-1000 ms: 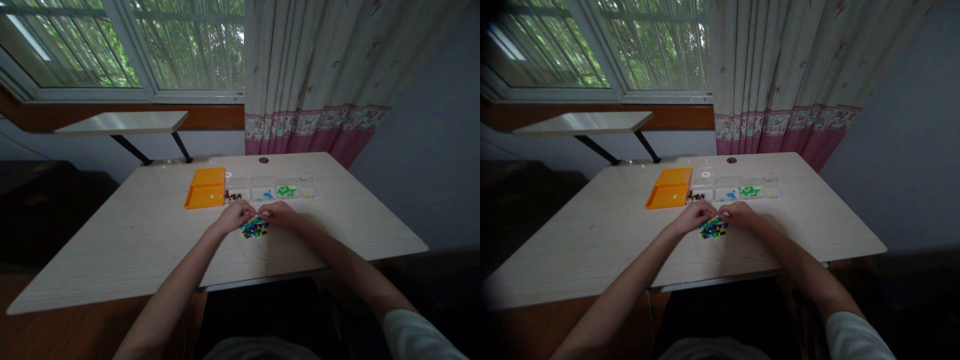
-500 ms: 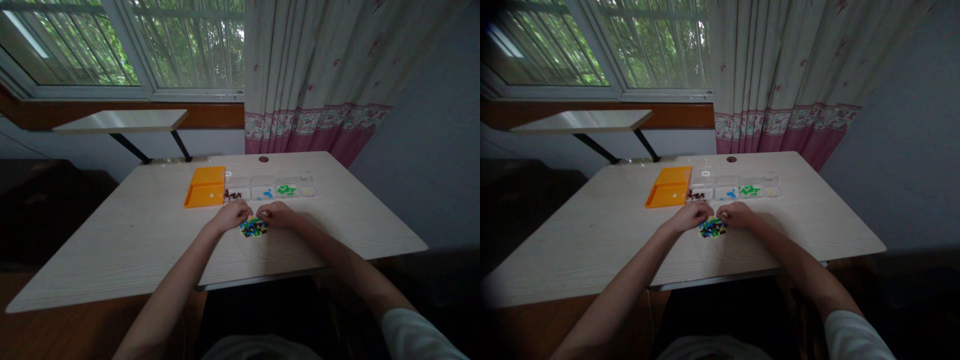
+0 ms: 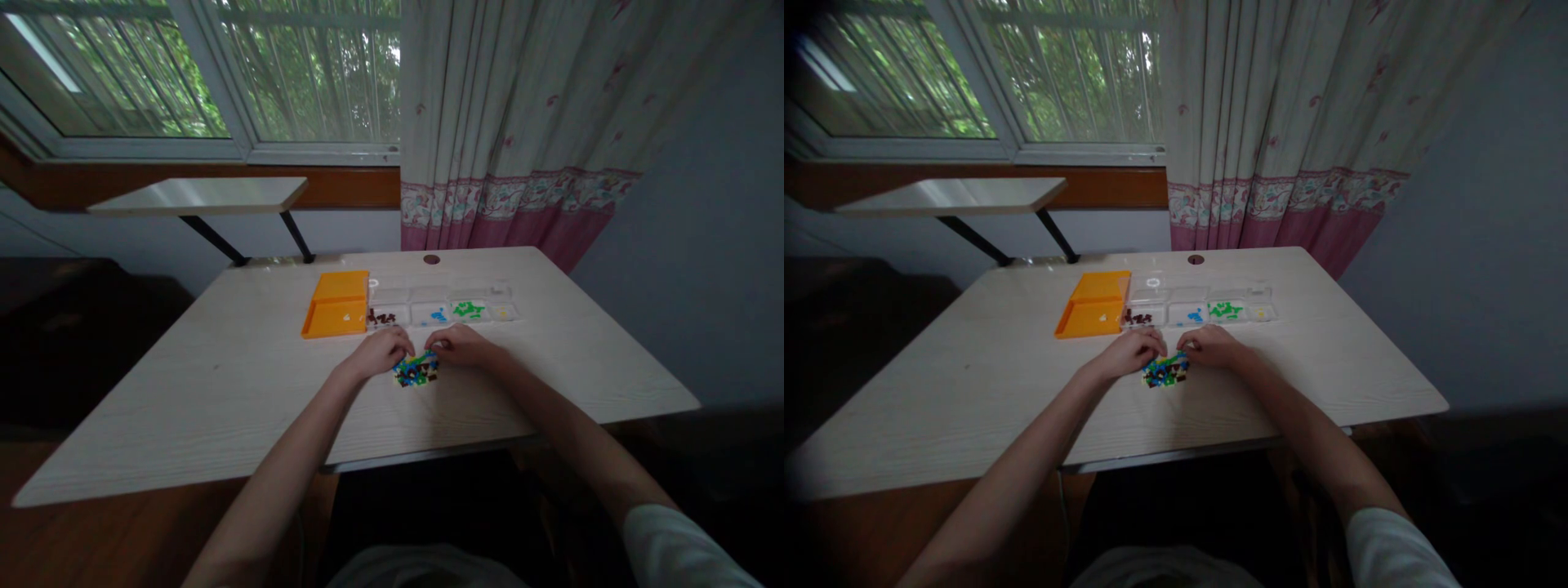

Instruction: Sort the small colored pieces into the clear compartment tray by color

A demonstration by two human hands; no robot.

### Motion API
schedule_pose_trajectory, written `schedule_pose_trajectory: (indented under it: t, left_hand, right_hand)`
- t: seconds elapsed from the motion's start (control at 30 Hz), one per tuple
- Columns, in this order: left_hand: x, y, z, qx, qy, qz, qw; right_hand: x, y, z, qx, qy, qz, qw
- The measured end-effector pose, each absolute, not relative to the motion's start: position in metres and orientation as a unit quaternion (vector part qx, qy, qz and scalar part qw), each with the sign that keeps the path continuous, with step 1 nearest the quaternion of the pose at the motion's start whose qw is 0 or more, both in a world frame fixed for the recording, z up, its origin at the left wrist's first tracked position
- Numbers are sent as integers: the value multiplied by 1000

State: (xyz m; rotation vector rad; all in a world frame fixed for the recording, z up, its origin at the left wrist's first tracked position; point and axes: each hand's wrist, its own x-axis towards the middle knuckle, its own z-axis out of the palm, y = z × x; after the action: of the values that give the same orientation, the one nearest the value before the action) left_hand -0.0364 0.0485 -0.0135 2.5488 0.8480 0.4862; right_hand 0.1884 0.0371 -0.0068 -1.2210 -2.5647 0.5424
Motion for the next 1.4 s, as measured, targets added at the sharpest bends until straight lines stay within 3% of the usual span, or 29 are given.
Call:
schedule_pose_trajectory:
  t: [0.5, 0.9, 1.4]
  left_hand:
    - [-33, 48, -18, 905, 326, 191, 194]
    - [-21, 37, -9, 858, 378, 291, 193]
    - [-20, 35, -7, 834, 380, 351, 193]
  right_hand:
    - [186, 40, -14, -423, -874, 203, 127]
    - [167, 46, -32, -476, -769, 305, 298]
    - [165, 44, -30, -470, -732, 348, 351]
